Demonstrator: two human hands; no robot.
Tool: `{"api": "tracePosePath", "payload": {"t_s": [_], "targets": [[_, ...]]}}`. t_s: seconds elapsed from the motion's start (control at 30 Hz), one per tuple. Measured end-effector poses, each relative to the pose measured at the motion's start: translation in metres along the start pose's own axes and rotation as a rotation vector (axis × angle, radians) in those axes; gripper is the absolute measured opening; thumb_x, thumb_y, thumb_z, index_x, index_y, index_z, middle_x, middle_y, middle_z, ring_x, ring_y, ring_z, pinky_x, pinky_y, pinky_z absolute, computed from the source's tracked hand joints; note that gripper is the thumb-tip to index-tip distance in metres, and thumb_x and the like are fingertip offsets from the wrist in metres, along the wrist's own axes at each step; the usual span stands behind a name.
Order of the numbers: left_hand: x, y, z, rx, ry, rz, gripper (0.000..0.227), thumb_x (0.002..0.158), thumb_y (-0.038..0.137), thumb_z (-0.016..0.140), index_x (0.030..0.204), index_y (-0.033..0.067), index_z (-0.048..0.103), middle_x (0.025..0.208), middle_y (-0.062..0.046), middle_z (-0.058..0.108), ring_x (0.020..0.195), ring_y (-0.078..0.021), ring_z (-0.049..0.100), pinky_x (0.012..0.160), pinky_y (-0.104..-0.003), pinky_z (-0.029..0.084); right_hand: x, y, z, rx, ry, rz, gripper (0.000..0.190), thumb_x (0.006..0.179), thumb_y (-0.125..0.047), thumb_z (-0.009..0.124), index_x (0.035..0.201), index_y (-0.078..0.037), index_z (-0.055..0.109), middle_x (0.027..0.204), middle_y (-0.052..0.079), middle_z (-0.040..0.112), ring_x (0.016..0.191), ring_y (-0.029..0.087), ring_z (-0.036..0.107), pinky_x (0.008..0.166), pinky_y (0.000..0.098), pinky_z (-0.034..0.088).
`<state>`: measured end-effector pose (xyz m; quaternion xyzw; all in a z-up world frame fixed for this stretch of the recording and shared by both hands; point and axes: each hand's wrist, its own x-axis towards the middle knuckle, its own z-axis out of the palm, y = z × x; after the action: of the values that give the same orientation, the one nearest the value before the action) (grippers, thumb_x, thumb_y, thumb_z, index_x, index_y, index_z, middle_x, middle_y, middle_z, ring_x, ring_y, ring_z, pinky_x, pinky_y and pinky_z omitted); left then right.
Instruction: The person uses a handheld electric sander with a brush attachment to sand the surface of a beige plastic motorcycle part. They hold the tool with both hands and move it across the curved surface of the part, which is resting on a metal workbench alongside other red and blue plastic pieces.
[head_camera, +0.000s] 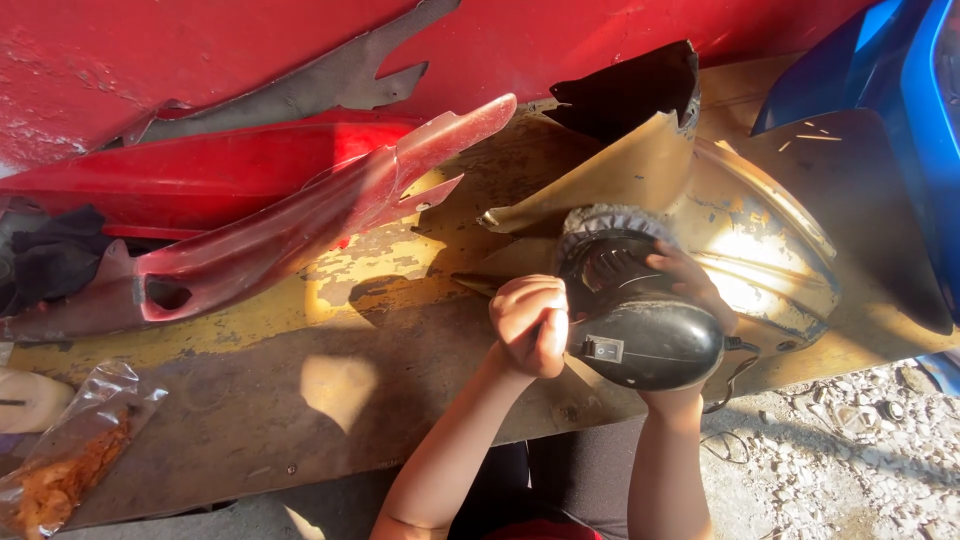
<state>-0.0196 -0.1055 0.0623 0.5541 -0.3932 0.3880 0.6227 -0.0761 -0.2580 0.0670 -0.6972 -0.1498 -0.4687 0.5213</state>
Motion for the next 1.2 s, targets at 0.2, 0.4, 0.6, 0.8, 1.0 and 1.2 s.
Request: {"api": "tracePosePath", "payload": {"t_s": [0.2,0.4,0.6,0.8,1.0,1.2], "targets": [[0.058,0.016,0.008,-0.019,-0.08,0.08,0.017,0.085,0.011,0.057,0.077,-0.0036,0.059,0.069,-0.016,0.059,0.065,-0.0335,0.065,0.068,-0.04,0.056,0.033,0.01,0.004,0.236,0.081,-0.102,0.034,0.107,-0.025,0.07,0.118,-0.004,0.045,0.129,0.02,0.065,0.133,0.033,0.062,0.119,0.0492,0.051],[0.068,0.018,0.017,-0.011,-0.169,0.153,0.019,0.085,0.012,0.056,0.071,0.0,0.053,0.066,-0.015,0.053,0.061,-0.0335,0.058,0.061,-0.039,0.051,0.041,0.022,-0.007,0.08,0.183,-0.218,0.022,0.111,-0.028,0.058,0.11,-0.011,0.045,0.125,0.023,0.068,0.129,0.036,0.066,0.116,0.0541,0.053],[0.05,0.018,0.027,-0.078,-0.223,0.079,0.019,0.086,0.011,0.057,0.07,0.0014,0.053,0.066,-0.014,0.053,0.058,-0.0313,0.056,0.06,-0.04,0.049,0.013,0.023,-0.02,0.136,0.111,-0.195,0.035,0.111,-0.031,0.06,0.129,-0.009,0.04,0.13,0.025,0.063,0.131,0.035,0.063,0.119,0.054,0.052],[0.095,0.018,0.037,-0.091,-0.266,0.172,0.015,0.084,0.01,0.058,0.073,0.0011,0.054,0.066,-0.014,0.052,0.058,-0.0321,0.056,0.059,-0.04,0.048,0.057,0.047,-0.043,0.285,0.136,-0.214,0.029,0.109,-0.029,0.062,0.123,-0.009,0.046,0.126,0.027,0.065,0.128,0.037,0.065,0.115,0.0588,0.054],[0.1,0.021,0.052,-0.121,-0.28,0.152,0.012,0.089,0.01,0.06,0.081,0.0003,0.058,0.071,-0.013,0.056,0.062,-0.0314,0.06,0.059,-0.038,0.05,0.055,0.013,-0.025,0.086,0.237,-0.267,0.04,0.11,-0.018,0.072,0.131,-0.015,0.039,0.134,0.023,0.061,0.127,0.031,0.063,0.119,0.0502,0.047],[0.048,0.0,0.072,-0.254,-0.278,-0.097,0.009,0.094,0.006,0.059,0.09,-0.0022,0.062,0.074,-0.013,0.061,0.061,-0.0267,0.062,0.059,-0.034,0.051,0.008,0.009,-0.055,-0.051,0.132,-0.03,0.095,0.084,-0.016,0.099,0.151,-0.019,0.032,0.144,0.015,0.054,0.134,0.025,0.055,0.118,0.0382,0.046]]}}
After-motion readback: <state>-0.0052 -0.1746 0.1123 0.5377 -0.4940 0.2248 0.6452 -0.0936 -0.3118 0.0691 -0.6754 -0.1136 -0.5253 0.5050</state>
